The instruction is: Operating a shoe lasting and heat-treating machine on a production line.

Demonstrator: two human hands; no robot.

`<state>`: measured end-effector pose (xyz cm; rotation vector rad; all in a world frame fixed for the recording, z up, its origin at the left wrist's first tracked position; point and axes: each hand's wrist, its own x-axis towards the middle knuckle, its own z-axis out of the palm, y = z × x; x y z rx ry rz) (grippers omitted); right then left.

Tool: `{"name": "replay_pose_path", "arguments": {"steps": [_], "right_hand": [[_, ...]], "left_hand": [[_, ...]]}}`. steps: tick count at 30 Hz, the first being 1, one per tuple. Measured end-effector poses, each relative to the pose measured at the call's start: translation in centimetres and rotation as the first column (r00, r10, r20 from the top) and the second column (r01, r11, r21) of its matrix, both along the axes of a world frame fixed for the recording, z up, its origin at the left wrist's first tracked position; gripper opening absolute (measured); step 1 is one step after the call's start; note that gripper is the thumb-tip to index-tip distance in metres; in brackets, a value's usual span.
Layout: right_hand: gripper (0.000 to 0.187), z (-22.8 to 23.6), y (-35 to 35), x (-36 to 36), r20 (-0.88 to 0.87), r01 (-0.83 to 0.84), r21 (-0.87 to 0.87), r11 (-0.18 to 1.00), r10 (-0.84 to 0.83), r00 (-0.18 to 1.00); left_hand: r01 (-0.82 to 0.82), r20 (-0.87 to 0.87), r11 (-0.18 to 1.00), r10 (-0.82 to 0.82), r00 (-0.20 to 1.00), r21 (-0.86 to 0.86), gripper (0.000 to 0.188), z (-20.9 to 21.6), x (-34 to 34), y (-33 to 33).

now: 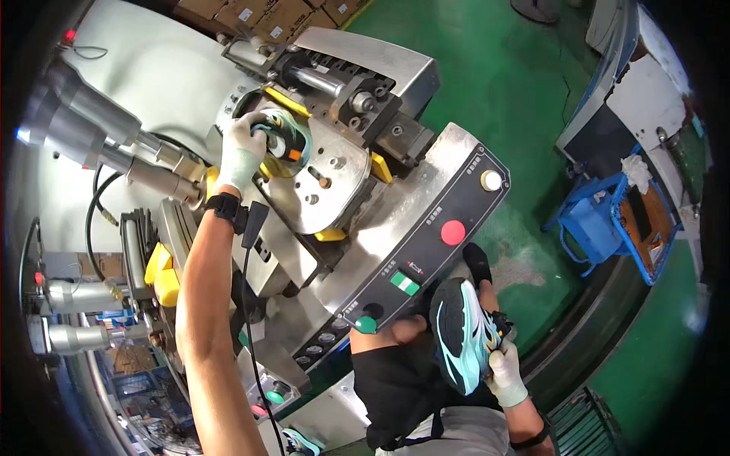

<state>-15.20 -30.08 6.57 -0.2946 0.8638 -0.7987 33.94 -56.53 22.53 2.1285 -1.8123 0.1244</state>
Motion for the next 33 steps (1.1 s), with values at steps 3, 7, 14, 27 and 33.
{"name": "replay_pose_path", "arguments": {"steps": [3,7,14,27,33], "right_hand": [[0.05,0.4,-0.2,0.0,-0.059,-0.036,-0.115,0.993,0.029,0.998],[0.079,0.6,-2.4,-0.2,-0.199,-0.14,-0.351,0.926,0.072,0.977],[0.034,12.9,-14.3,10.8,-0.569,-0.377,-0.683,0.626,-0.133,0.811],[0.043,10.5,-31.1,42.9,-0.866,-0.932,-0.251,0.261,-0.49,0.096],[0.051,13.2,-30.1,43.9,-0.926,-0.991,-0.113,0.075,-0.37,0.078]], "left_hand": [[-0.008,0.123,0.988,0.028,0.992,-0.154,0.033,4.7,-2.3,4.0],[0.143,0.033,0.859,-0.146,0.989,-0.492,0.031,8.8,-8.5,12.9],[0.307,-0.443,0.894,-0.431,0.786,-0.325,0.037,5.3,-16.2,35.1],[0.093,-0.752,0.993,-0.008,0.659,0.071,0.027,-7.4,-19.1,52.5],[0.041,-0.808,0.993,0.067,0.585,0.112,0.027,-7.8,-17.3,53.6]]}}
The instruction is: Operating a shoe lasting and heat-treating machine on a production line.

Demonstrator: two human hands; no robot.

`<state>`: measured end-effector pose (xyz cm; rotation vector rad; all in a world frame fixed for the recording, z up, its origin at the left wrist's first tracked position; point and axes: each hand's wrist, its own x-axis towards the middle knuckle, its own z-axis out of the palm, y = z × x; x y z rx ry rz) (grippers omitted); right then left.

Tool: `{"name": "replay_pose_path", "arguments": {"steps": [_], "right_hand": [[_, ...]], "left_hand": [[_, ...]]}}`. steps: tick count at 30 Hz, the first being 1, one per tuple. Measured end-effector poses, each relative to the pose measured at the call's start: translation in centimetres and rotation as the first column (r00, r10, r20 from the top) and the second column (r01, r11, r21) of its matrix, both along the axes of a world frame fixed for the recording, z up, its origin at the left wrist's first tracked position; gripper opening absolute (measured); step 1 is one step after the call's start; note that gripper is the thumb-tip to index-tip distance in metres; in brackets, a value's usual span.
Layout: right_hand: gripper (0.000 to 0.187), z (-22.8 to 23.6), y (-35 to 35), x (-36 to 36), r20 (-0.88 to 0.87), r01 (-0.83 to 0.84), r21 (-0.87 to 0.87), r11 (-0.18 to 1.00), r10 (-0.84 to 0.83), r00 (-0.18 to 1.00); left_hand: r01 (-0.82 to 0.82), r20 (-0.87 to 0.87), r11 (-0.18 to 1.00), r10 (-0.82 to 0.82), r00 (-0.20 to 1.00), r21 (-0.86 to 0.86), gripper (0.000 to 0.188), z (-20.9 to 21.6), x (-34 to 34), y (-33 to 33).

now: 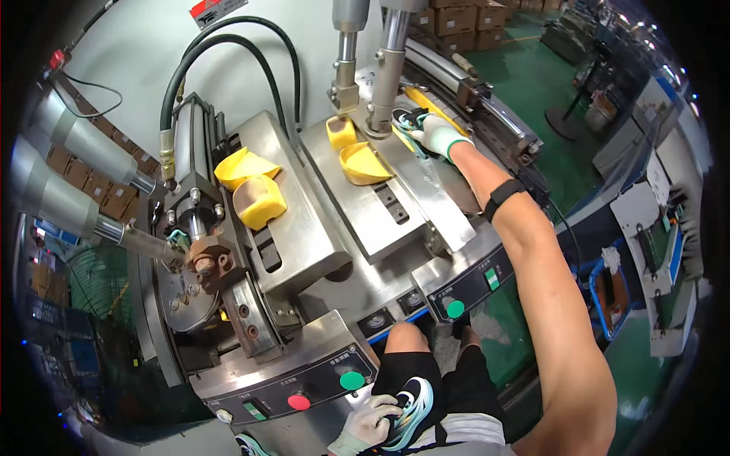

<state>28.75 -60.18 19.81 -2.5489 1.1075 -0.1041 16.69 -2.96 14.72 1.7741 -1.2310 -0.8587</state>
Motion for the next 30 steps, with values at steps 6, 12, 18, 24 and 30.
{"name": "replay_pose_path", "arguments": {"steps": [6,12,18,24,30], "right_hand": [[0.055,-0.6,9.1,-7.7,0.661,0.042,-0.297,0.954,0.173,0.73],[0.072,-6.5,29.5,-19.1,0.572,-0.167,-0.279,0.945,0.304,0.762],[0.075,-7.3,30.3,-20.7,0.545,-0.234,-0.17,0.957,0.289,0.787],[0.092,-5.1,36.9,-36.9,0.761,-0.249,0.141,0.958,0.056,0.646],[0.108,-3.1,43.3,-48.0,0.643,0.078,0.053,0.996,-0.094,0.76]], "left_hand": [[-0.031,0.007,0.998,0.032,0.999,-0.059,0.026,-1.3,0.1,1.4],[-0.057,-0.005,0.997,0.057,0.998,-0.05,0.032,-2.0,-0.1,3.0],[-0.028,0.083,0.991,0.039,0.996,-0.128,0.028,-0.2,-2.7,0.6],[-0.048,0.129,0.923,0.104,0.986,-0.381,0.026,4.3,-6.5,-5.7],[0.317,0.325,0.778,-0.153,0.933,-0.543,0.032,9.3,-16.3,-15.7]]}}
